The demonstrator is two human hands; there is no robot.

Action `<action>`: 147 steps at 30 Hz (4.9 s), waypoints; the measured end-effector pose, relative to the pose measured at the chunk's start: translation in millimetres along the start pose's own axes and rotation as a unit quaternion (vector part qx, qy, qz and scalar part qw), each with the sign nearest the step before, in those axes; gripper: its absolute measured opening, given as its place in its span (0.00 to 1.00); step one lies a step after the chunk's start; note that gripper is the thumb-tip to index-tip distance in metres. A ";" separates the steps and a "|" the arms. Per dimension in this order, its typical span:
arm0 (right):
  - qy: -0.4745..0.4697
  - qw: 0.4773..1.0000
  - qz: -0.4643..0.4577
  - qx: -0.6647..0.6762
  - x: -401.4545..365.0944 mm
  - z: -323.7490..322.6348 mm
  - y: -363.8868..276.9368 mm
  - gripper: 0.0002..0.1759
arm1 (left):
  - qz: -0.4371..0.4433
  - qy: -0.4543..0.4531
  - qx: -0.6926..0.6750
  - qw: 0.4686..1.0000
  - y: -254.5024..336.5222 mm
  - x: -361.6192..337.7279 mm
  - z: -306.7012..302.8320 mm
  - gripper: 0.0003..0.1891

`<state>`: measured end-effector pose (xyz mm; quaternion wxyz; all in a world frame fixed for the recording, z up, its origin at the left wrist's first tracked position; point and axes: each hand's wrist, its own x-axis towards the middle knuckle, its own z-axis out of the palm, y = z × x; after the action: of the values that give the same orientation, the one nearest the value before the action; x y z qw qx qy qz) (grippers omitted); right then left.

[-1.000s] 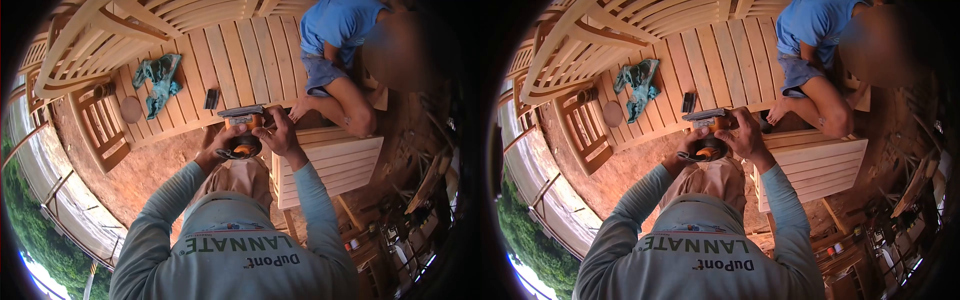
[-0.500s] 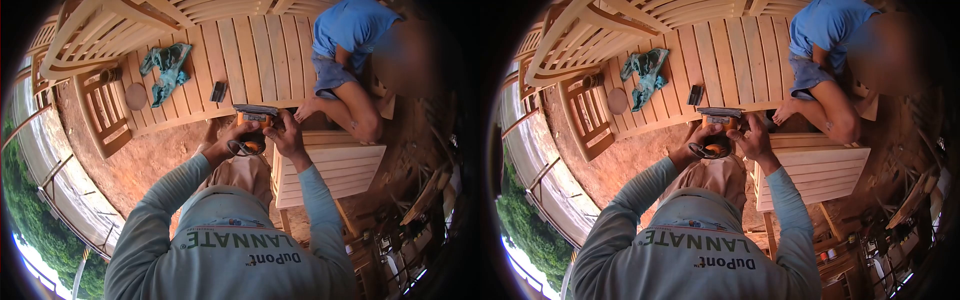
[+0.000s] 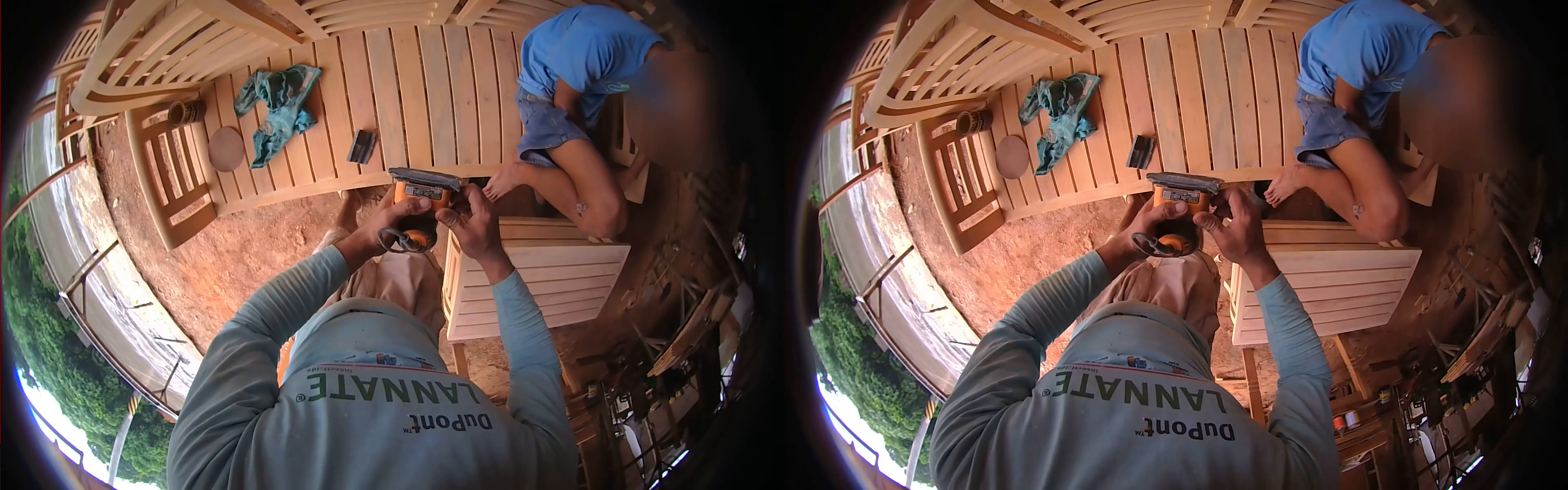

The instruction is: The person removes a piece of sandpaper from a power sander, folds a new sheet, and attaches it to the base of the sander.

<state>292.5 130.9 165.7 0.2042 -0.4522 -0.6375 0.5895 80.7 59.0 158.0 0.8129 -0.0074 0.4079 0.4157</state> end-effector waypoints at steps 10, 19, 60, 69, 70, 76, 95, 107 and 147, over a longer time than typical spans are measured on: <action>0.006 1.000 0.004 0.013 -2.7 0.7 -5.3 0.37 | 0.008 -0.011 0.005 1.000 4.6 -5.1 4.2 0.32; 0.016 1.000 -0.010 -0.025 -6.4 1.2 -9.0 0.36 | 0.037 0.000 0.016 0.999 3.7 -9.7 7.7 0.30; 0.083 0.992 -0.061 -0.074 -12.1 16.2 -18.0 0.37 | 0.045 -0.020 -0.046 0.998 -8.9 -11.7 9.7 0.27; 0.144 0.984 -0.043 -0.094 -19.1 32.7 -26.6 0.33 | 0.048 -0.001 -0.048 0.998 -4.5 -9.5 10.9 0.29; 0.143 0.983 -0.054 -0.098 -18.7 31.4 -27.2 0.33 | 0.062 0.004 -0.014 0.998 -6.8 -6.4 6.6 0.30; 0.125 0.992 0.023 -0.012 -21.9 37.4 -23.8 0.20 | 0.046 0.030 0.032 0.998 -1.0 -15.0 12.5 0.26; -0.164 0.909 0.358 0.136 61.8 -10.3 -35.8 0.27 | 0.051 0.097 0.256 0.960 11.9 -40.4 -0.5 0.50; 0.107 0.950 0.134 0.260 52.5 6.4 -39.6 0.13 | 0.042 0.133 0.225 0.964 -8.0 -19.3 -28.3 0.45; -0.098 0.992 0.066 0.033 10.8 -43.8 -32.8 0.20 | -0.010 0.012 0.070 0.997 -7.7 -16.0 6.0 0.26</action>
<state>310.7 167.9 203.2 0.1156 -0.4265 -0.6033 0.6640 84.7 45.4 170.2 0.8107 0.0406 0.4457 0.3773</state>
